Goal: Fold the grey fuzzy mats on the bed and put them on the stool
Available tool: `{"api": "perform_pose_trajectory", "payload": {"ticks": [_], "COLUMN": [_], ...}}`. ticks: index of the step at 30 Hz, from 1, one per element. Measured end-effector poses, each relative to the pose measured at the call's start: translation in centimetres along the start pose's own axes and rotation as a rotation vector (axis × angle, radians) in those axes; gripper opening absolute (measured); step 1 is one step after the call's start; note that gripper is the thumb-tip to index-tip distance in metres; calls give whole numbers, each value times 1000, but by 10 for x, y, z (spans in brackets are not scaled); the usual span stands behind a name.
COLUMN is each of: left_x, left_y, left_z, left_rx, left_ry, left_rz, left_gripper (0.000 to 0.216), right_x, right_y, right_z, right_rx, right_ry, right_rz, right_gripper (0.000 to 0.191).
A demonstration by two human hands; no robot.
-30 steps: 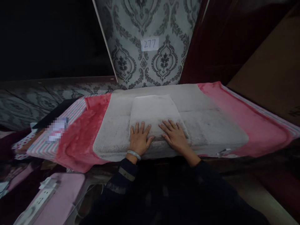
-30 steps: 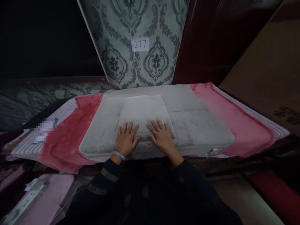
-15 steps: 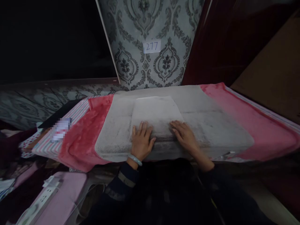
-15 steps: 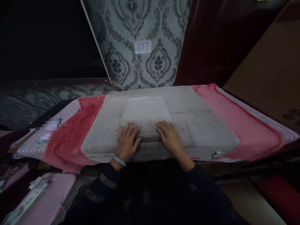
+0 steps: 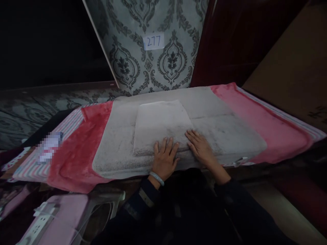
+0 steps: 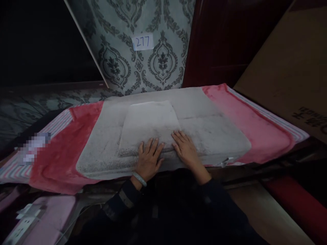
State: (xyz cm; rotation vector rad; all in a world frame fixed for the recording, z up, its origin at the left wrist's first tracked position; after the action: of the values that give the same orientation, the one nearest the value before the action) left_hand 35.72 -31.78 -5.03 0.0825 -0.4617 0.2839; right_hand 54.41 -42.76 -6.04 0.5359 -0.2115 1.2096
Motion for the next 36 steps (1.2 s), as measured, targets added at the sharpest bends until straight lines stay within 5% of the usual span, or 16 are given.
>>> {"api": "perform_pose_trajectory", "payload": {"ticks": [6, 10, 16, 25, 36], "left_x": [3, 0, -34, -75, -78], "left_y": [-3, -2, 18, 55, 61], "left_z": [3, 10, 27, 9, 1], "left_rx": [-9, -46, -67, -24, -12], "left_ry": [25, 58, -232, -377, -383], "left_rz": [14, -19, 126, 272, 260], "left_gripper": [57, 60, 46, 48, 44], "right_x": [2, 16, 34, 67, 113], "right_y": [12, 46, 86, 159, 136], "right_z": [11, 16, 7, -23, -47], "right_rx": [20, 170, 316, 219, -82], "right_ry": [-85, -49, 9, 375, 508], "right_rz": [-101, 66, 283, 529, 397], "right_gripper": [50, 48, 43, 47, 53]}}
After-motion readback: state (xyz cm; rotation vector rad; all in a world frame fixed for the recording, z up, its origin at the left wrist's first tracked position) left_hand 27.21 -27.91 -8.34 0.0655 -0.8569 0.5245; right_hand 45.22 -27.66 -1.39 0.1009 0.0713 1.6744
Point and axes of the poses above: each hand's wrist, its own x-axis towards the middle knuckle, its own z-axis out of the back of the hand, y = z × x, the point moved 1 cm from there along x, towards the middle knuckle, and after that the axes turned 1 degree about y, right-handed, at the moved point
